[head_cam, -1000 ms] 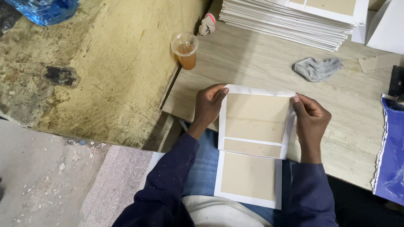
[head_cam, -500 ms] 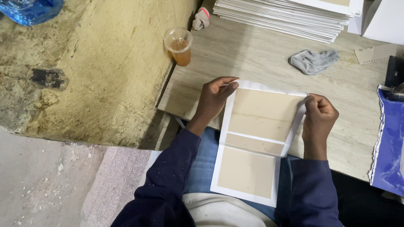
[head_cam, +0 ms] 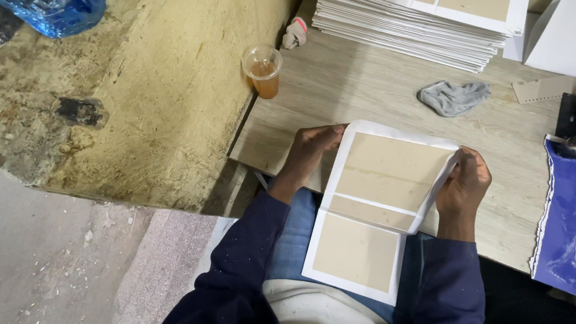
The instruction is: The person sits with a white rectangular frame on their lap and wipes its surface with a cloth. They flip the frame over to clean the other side, then place it on a stack of similar frames on the table. The person repeats this process with another frame.
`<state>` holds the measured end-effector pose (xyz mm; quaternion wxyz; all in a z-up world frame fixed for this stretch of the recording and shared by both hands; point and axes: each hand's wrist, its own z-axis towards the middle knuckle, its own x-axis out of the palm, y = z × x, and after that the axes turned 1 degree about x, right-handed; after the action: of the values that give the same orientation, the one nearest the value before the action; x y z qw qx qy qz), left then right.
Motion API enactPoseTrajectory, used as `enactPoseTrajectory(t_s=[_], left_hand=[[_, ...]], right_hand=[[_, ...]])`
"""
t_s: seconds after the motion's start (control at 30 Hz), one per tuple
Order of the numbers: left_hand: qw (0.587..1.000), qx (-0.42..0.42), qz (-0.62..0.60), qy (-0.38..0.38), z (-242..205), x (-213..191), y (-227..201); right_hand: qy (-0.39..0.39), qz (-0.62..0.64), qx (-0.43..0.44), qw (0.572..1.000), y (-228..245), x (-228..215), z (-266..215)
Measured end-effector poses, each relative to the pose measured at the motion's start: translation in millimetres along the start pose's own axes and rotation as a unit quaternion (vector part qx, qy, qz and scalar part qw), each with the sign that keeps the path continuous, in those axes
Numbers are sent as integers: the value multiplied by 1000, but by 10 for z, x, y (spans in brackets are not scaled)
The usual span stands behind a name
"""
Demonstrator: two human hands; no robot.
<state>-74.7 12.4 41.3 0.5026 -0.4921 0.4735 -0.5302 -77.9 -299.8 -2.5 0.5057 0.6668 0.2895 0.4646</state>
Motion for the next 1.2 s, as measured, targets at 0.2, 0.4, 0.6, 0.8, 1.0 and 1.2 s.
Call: enactPoseTrajectory(t_s=[0.2,0.4,0.6,0.8,1.0,1.2], left_hand=[[998,-35,-48,-5,69,-43,74],[999,-28,-25,13,135,-134,33],[984,-135,2,116,439,-348,-451],[929,10,324,179,953,-134,-273],[826,84,544,118,1017,59,105],[779,260,556,130,588,139,413]], right_hand=[[11,18,-6,1000,189,194,-123],[27,-6,-17,999,-22,-61,58],[254,-87,69,961,509,-162,350],[302,-481,-119,814,415,346,716],[309,-712,-87,625,0,1095,525],[252,-760,-141,582,-467,1420,177]])
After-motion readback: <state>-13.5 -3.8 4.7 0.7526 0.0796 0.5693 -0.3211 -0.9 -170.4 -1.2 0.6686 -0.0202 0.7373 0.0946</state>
